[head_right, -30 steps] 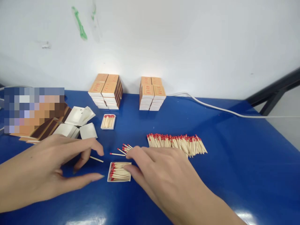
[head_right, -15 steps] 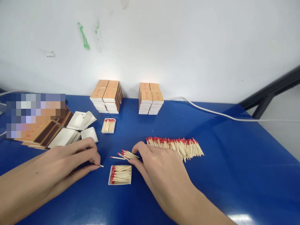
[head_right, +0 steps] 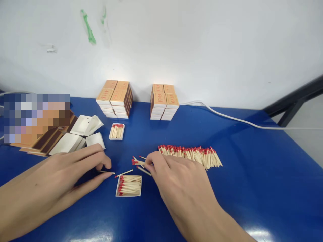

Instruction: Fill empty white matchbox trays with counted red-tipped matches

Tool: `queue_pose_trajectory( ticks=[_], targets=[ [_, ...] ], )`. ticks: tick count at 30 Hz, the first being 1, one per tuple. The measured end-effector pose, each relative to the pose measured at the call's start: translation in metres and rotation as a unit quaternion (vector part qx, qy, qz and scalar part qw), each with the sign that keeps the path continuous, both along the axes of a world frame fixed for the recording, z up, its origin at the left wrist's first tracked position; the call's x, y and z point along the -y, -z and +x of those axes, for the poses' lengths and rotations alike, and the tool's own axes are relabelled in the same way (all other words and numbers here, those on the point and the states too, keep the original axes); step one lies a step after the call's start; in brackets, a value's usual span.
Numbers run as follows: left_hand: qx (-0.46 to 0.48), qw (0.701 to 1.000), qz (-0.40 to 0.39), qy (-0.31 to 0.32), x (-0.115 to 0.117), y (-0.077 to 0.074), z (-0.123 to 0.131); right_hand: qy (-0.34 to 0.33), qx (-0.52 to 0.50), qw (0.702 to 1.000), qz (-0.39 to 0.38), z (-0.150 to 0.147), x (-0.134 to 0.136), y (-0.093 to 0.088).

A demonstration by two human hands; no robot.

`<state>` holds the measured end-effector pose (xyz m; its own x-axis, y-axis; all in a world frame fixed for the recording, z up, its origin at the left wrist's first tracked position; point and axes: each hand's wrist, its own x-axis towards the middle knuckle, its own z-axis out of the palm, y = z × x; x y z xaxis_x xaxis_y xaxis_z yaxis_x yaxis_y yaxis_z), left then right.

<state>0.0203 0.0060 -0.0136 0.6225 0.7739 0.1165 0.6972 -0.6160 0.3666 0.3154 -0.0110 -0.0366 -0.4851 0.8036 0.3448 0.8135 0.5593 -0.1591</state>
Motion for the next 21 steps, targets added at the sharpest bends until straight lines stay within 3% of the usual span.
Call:
queue_pose_trajectory(
  ticks=[4,10,15,21],
  targets=[
    [0.004,0.999,0.048,0.026,0.005,0.000,0.000,-0.049,-0.087,0.992,-0.078,-0.004,0.006,-0.007],
    [-0.002,0.996,0.067,0.055,0.010,0.006,0.002,-0.106,-0.121,0.976,-0.149,-0.009,0.014,-0.001],
    [0.010,0.997,0.052,0.060,0.013,0.011,0.009,-0.108,-0.115,0.972,-0.174,-0.010,0.015,0.000],
    [0.031,0.997,0.037,0.060,0.012,0.011,0.008,-0.098,-0.121,0.976,-0.149,-0.009,0.011,-0.004]
  ],
)
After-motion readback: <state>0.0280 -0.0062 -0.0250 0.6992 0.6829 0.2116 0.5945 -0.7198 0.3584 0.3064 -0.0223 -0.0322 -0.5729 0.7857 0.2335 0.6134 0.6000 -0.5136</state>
